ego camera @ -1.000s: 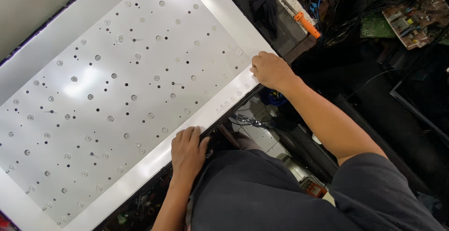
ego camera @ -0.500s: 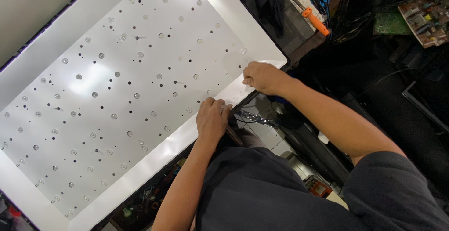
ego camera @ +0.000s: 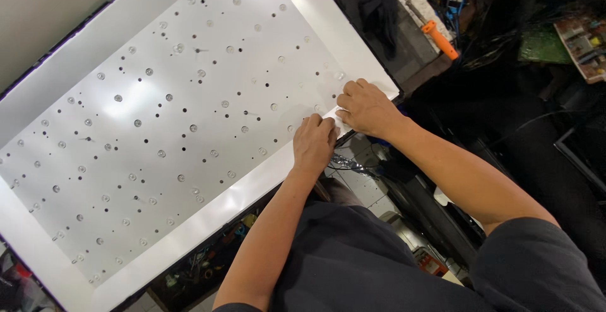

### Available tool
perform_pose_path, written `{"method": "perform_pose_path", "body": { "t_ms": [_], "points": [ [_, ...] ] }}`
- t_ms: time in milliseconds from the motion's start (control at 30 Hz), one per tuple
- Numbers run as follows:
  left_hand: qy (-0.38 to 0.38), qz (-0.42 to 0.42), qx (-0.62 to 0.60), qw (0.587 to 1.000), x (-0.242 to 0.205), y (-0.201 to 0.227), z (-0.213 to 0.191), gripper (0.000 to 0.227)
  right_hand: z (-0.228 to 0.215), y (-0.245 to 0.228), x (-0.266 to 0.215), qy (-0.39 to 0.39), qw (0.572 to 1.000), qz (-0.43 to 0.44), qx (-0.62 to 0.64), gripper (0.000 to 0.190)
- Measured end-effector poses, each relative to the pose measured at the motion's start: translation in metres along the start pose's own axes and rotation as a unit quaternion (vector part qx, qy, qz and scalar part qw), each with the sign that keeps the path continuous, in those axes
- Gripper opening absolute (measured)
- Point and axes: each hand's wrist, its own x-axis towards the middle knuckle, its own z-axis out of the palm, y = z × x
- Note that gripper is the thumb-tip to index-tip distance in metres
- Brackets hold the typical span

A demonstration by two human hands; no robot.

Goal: The person peels a white diffuser sheet from the television panel, removes several plastic backlight strips from the internal frame, and places them into a small container.

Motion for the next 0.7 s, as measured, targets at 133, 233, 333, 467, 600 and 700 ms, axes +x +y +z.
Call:
{"method": "perform_pose_path", "body": {
  "t_ms": [133, 233, 333, 467, 600, 700],
  "points": [
    [0.003, -0.012, 0.007, 1.000, -0.001, -0.001, 0.000, 0.012, -0.003, 0.003, 0.001, 0.017, 1.000, -0.007, 0.008, 0.028],
    [0.020, -0.012, 0.017, 1.000, -0.002, -0.001, -0.007, 0.009, 0.005, 0.007, 0.004, 0.055, 0.998, 0.038, -0.009, 0.027],
    [0.015, -0.006, 0.022, 1.000, -0.011, 0.001, -0.015, 0.009, -0.002, 0.006, 0.002, 0.050, 0.996, 0.060, -0.039, 0.021],
    [-0.002, 0.005, 0.008, 1.000, -0.014, 0.004, -0.030, 0.021, 0.002, 0.011, 0.002, 0.039, 0.998, 0.055, 0.011, 0.023],
    [-0.004, 0.009, 0.019, 1.000, -0.015, 0.004, -0.029, 0.023, -0.006, 0.006, 0.005, 0.039, 0.997, 0.067, 0.023, 0.034],
    [0.010, 0.011, 0.023, 1.000, -0.016, 0.000, -0.022, 0.027, -0.022, -0.021, 0.006, 0.045, 0.998, 0.033, -0.004, 0.040]
  ]
}}
